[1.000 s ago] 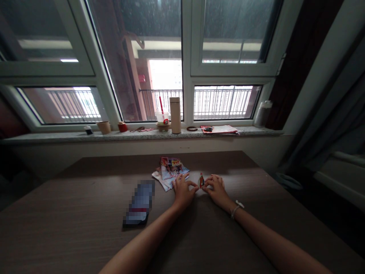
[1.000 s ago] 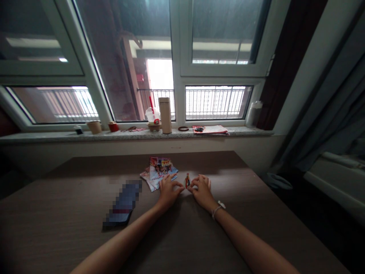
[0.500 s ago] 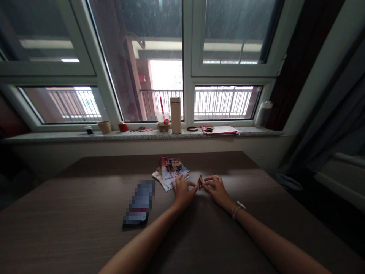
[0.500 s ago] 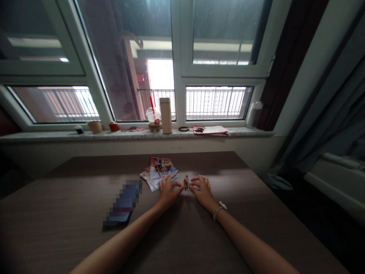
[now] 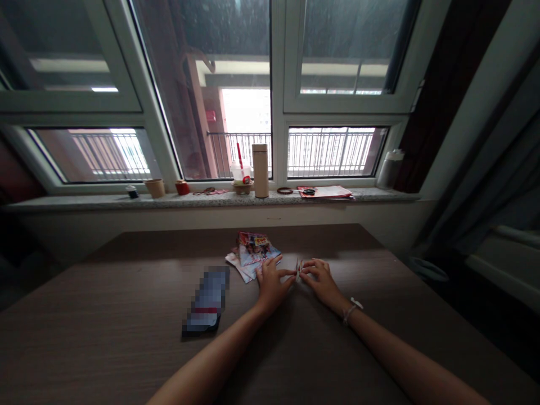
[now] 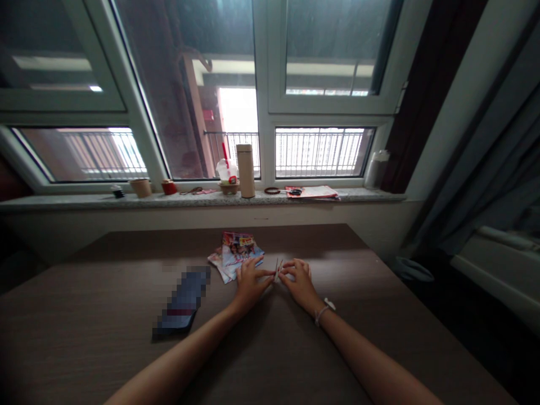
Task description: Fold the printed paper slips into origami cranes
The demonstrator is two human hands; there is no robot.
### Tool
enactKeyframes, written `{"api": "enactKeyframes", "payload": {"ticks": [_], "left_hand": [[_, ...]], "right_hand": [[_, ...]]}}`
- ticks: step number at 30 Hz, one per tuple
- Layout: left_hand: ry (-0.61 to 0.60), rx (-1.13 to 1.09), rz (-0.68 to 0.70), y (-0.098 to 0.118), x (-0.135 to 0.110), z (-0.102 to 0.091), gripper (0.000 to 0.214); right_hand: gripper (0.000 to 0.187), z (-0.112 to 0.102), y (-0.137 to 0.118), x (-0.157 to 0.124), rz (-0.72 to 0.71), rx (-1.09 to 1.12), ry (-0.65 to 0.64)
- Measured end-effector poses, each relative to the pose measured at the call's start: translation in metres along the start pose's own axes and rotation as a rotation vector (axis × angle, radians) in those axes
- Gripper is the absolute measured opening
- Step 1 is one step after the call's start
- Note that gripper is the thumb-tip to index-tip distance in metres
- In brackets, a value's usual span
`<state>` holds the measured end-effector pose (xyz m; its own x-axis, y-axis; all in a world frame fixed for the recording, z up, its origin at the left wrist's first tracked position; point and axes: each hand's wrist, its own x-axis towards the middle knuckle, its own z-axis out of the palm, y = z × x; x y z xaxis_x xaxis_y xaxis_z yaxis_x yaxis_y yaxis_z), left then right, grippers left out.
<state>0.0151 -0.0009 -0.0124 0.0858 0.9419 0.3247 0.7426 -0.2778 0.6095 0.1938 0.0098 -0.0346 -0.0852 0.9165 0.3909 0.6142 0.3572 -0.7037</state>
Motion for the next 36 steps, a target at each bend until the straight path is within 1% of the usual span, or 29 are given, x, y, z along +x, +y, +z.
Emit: {"api": "enactKeyframes", "payload": {"ticks": [7,11,17,22,28,36], "left_hand": [[-0.05,0.016,-0.005,0.0035,-0.001,-0.0019,0.012],[-0.059,0.012,-0.015,0.0041,-0.0003,-0.0019,0.01],[-0.045,-0.013,-0.012,0.0016,0.0005,0.0005,0.006],[-0.034,-0.032,-0.025,0.0001,0.0018,0.0018,0.008],[-0.04,-0.045,-0.063,0.0001,0.0038,0.0014,0.011],[-0.048,-0.038,-0.048,-0.0042,0.006,0.0031,0.01]], "right_hand": [[0.013,-0.0015,-0.0025,-0.0006,0.003,-0.013,-0.013],[0.012,0.0001,-0.0022,-0.0009,-0.016,0.005,0.006],[0.011,0.0022,-0.0023,-0.0018,-0.05,0.018,0.037],[0.01,0.0025,-0.0015,-0.0024,-0.061,0.027,0.05],[0.013,0.0031,-0.0006,-0.0018,-0.089,0.041,0.042],[0.015,0.004,0.0015,-0.0007,-0.078,0.049,0.033]]}}
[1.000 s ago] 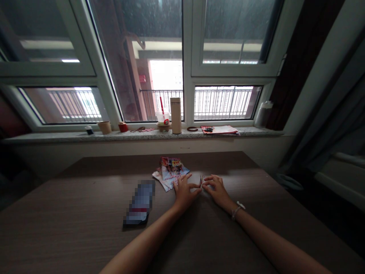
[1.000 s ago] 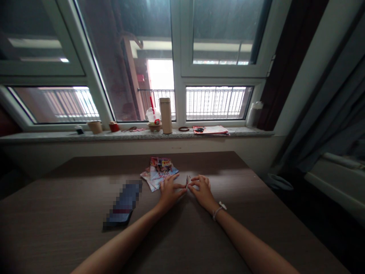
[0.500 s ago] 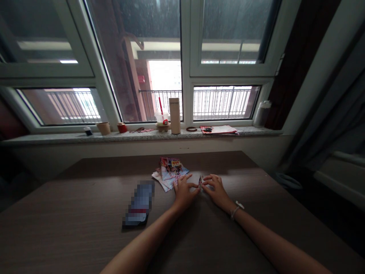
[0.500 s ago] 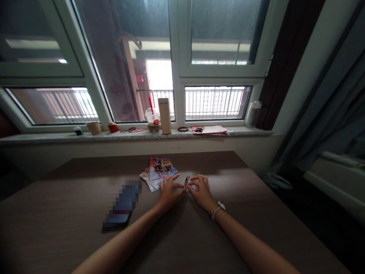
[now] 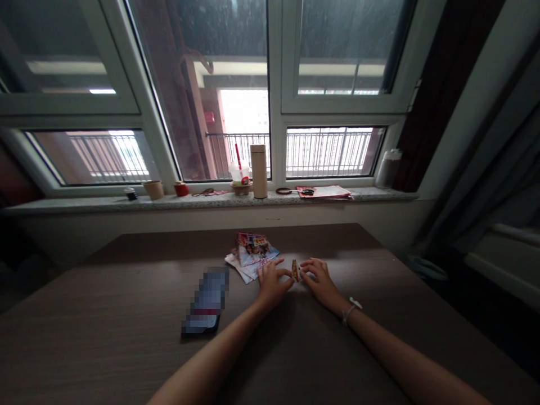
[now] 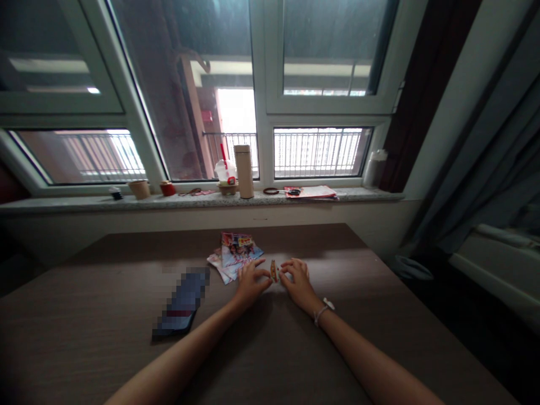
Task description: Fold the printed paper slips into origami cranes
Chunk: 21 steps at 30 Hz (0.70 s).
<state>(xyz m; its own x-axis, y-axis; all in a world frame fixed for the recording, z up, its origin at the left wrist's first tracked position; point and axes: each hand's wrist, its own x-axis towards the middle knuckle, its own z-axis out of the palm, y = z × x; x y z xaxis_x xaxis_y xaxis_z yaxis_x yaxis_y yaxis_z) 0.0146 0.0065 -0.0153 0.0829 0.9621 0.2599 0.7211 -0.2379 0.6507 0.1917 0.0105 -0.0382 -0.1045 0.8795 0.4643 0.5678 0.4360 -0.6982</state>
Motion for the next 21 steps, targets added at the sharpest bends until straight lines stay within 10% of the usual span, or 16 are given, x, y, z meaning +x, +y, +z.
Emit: {"api": "enactKeyframes", "payload": {"ticks": [21], "left_hand": [[0.0,-0.045,0.013,0.0001,0.0017,-0.0048,0.007]], "right_hand": [[0.015,-0.0012,-0.0003,0.0,0.027,-0.011,-0.032]]}}
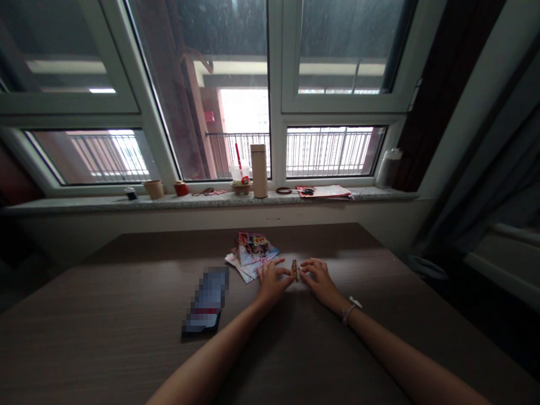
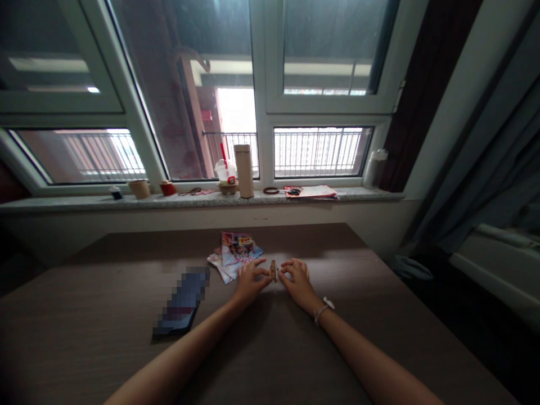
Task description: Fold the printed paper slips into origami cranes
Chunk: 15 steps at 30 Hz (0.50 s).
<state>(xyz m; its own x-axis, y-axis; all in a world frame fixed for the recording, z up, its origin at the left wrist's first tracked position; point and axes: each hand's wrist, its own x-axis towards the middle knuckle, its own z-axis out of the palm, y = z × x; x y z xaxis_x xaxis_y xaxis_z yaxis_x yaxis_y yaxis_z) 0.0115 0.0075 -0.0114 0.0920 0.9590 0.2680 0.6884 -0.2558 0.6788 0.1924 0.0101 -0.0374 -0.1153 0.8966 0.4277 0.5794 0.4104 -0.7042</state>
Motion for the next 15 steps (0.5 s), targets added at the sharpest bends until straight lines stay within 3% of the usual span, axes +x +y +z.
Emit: {"api": "enactKeyframes", "payload": {"ticks": [9,15], "left_hand": [[0.054,-0.044,-0.041,-0.0005,0.0015,0.0002,0.004],[0.039,0.019,0.009,-0.002,-0.0015,0.0039,0.007]], "right_hand": [[0.008,-0.0042,-0.0065,-0.0033,-0.021,-0.008,-0.022],[0.008,-0.001,0.0003,-0.0003,0.004,0.027,0.006]]}}
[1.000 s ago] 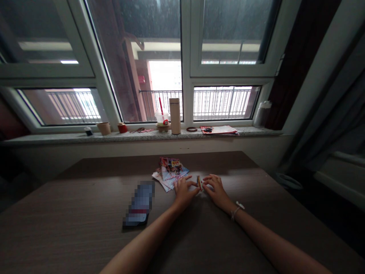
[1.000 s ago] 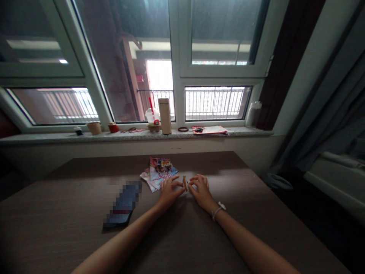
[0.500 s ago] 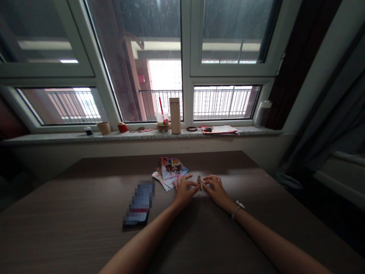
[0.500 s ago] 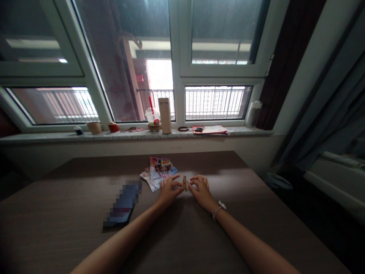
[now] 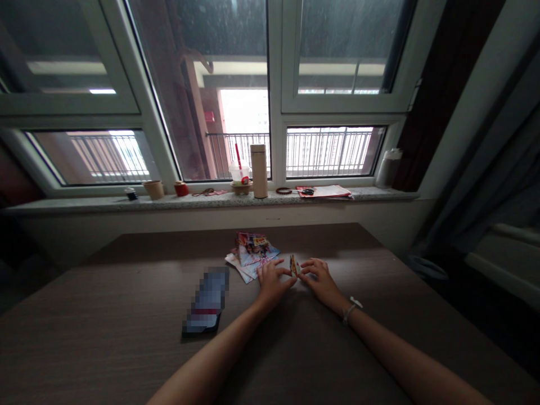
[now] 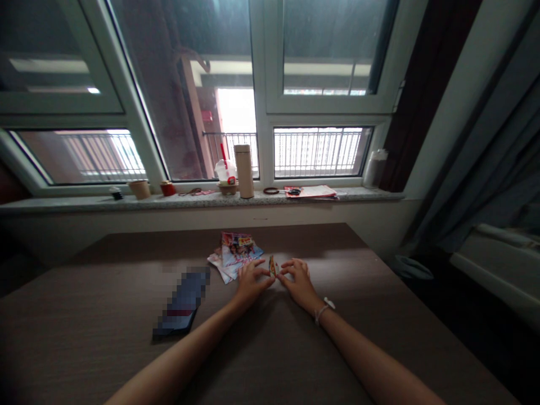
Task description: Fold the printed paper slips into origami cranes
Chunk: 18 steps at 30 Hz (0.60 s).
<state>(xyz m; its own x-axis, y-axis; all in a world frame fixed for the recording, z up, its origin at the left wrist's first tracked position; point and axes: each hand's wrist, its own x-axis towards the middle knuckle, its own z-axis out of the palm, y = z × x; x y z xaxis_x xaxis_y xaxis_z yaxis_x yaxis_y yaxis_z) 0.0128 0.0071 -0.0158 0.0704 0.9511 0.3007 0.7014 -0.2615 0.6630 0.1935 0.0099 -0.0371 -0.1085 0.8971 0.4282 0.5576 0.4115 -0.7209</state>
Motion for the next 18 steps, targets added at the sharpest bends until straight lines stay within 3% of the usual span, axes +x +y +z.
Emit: {"api": "enactKeyframes", "payload": {"ticks": [10,18], "left_hand": [[-0.036,0.01,0.027,-0.0005,-0.0011,-0.0009,0.007],[-0.005,-0.006,-0.009,-0.0004,-0.0003,-0.0002,0.007]], "right_hand": [[0.005,-0.0006,-0.0034,-0.001,0.017,-0.001,-0.05],[0.008,-0.0001,0.001,0.0011,0.024,0.034,0.014]]}}
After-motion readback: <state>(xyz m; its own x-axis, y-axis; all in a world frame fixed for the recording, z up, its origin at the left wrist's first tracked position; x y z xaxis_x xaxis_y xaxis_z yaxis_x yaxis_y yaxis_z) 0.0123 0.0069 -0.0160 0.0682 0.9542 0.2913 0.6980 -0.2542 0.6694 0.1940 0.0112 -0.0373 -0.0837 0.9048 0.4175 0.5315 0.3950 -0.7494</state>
